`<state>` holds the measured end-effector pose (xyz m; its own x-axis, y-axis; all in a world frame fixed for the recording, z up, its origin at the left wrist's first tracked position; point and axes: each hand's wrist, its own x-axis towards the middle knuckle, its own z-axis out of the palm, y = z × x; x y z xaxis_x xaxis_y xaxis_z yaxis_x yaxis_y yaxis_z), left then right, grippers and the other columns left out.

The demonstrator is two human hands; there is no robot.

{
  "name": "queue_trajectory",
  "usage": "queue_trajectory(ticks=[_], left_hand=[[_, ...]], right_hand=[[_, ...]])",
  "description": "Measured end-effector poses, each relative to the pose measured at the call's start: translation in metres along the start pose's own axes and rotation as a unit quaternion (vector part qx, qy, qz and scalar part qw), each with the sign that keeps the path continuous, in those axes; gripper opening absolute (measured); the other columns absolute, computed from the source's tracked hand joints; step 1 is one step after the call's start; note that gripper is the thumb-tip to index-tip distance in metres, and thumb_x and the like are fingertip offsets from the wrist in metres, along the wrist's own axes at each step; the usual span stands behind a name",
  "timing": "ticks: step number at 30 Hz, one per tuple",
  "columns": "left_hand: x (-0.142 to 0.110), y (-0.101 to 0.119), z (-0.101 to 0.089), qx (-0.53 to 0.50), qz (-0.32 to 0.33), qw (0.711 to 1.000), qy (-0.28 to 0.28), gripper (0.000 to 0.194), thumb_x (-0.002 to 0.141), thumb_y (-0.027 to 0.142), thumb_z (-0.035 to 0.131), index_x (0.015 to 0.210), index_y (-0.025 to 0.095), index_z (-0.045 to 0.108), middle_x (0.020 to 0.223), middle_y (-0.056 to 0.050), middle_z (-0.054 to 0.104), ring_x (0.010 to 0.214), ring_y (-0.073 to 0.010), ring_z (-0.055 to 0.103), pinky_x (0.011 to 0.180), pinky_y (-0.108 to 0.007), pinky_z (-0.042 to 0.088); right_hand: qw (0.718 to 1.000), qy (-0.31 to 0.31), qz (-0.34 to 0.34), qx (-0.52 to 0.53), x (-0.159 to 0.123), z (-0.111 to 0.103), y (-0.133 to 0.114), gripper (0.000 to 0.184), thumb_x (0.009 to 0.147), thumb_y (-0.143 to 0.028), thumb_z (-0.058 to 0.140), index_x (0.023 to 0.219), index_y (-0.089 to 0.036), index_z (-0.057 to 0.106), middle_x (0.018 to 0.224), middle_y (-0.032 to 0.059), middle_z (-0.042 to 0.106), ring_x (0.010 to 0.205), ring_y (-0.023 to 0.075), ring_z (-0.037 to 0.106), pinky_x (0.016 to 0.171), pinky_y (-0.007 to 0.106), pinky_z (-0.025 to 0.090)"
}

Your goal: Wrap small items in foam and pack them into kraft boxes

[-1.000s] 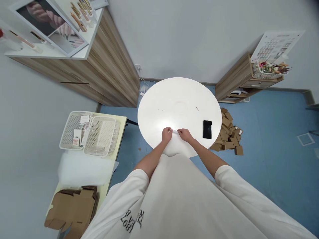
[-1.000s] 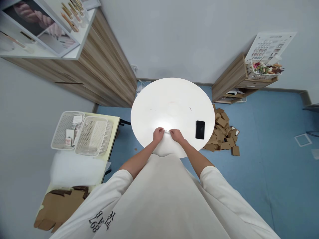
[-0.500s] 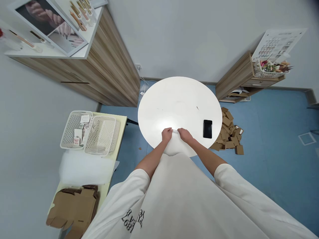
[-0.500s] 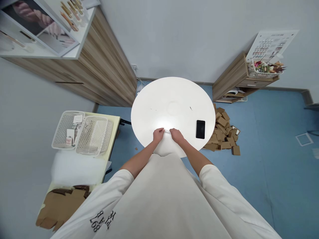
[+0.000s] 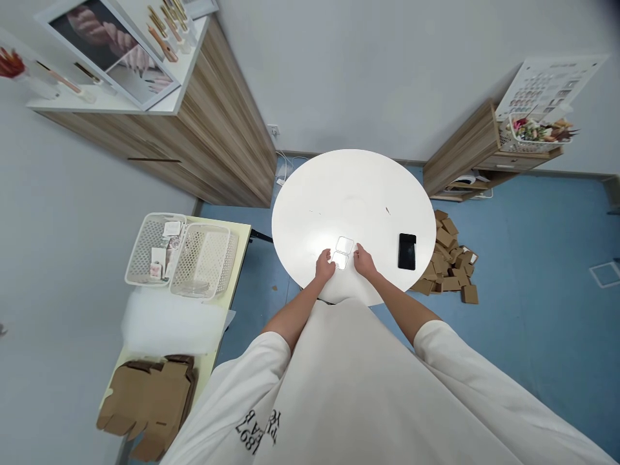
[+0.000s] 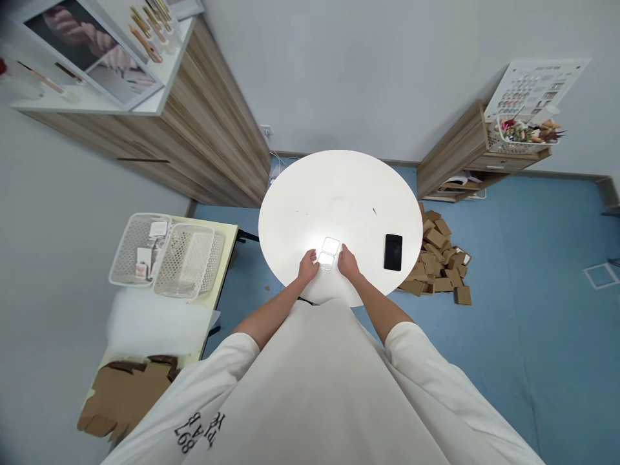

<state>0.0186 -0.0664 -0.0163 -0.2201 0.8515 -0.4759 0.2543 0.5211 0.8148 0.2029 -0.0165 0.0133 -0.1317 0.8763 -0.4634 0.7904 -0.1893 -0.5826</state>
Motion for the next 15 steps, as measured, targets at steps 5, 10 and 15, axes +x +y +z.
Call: queue_trajectory(ticks=[5, 10, 15], left_hand=[[-0.006, -0.005, -0.004, 0.050, -0.036, 0.998, -0.016, 0.056, 0.079, 0.006, 0.059, 0.134, 0.017, 0.054, 0.136, -0.016, 0.060, 0.122, -0.0252, 0.061, 0.103, -0.038, 0.047], [-0.014, -0.007, -0.004, 0.048, -0.051, 0.997, -0.041, 0.058, 0.078, 0.009, 0.062, 0.135, 0.018, 0.053, 0.135, -0.015, 0.062, 0.121, -0.0251, 0.061, 0.102, -0.038, 0.047], [-0.013, 0.000, 0.002, 0.023, -0.025, 0.996, -0.080, 0.063, 0.077, 0.011, 0.065, 0.137, 0.020, 0.051, 0.142, -0.013, 0.057, 0.128, -0.0251, 0.057, 0.106, -0.037, 0.045]], right_hand=[[0.996, -0.032, 0.049, 0.065, -0.020, 0.016, 0.013, 0.030, 0.096, -0.023, 0.044, 0.120, -0.022, 0.063, 0.119, 0.0078, 0.069, 0.108, 0.0202, 0.064, 0.091, 0.031, 0.050], [0.991, -0.053, 0.043, 0.117, -0.037, 0.031, 0.017, 0.028, 0.092, -0.023, 0.048, 0.114, -0.023, 0.065, 0.120, 0.0054, 0.070, 0.107, 0.0177, 0.065, 0.095, 0.032, 0.051], [0.990, -0.044, 0.024, 0.129, -0.033, 0.030, 0.015, 0.037, 0.090, -0.025, 0.052, 0.126, -0.023, 0.062, 0.133, 0.0059, 0.064, 0.113, 0.0181, 0.063, 0.101, 0.032, 0.048]])
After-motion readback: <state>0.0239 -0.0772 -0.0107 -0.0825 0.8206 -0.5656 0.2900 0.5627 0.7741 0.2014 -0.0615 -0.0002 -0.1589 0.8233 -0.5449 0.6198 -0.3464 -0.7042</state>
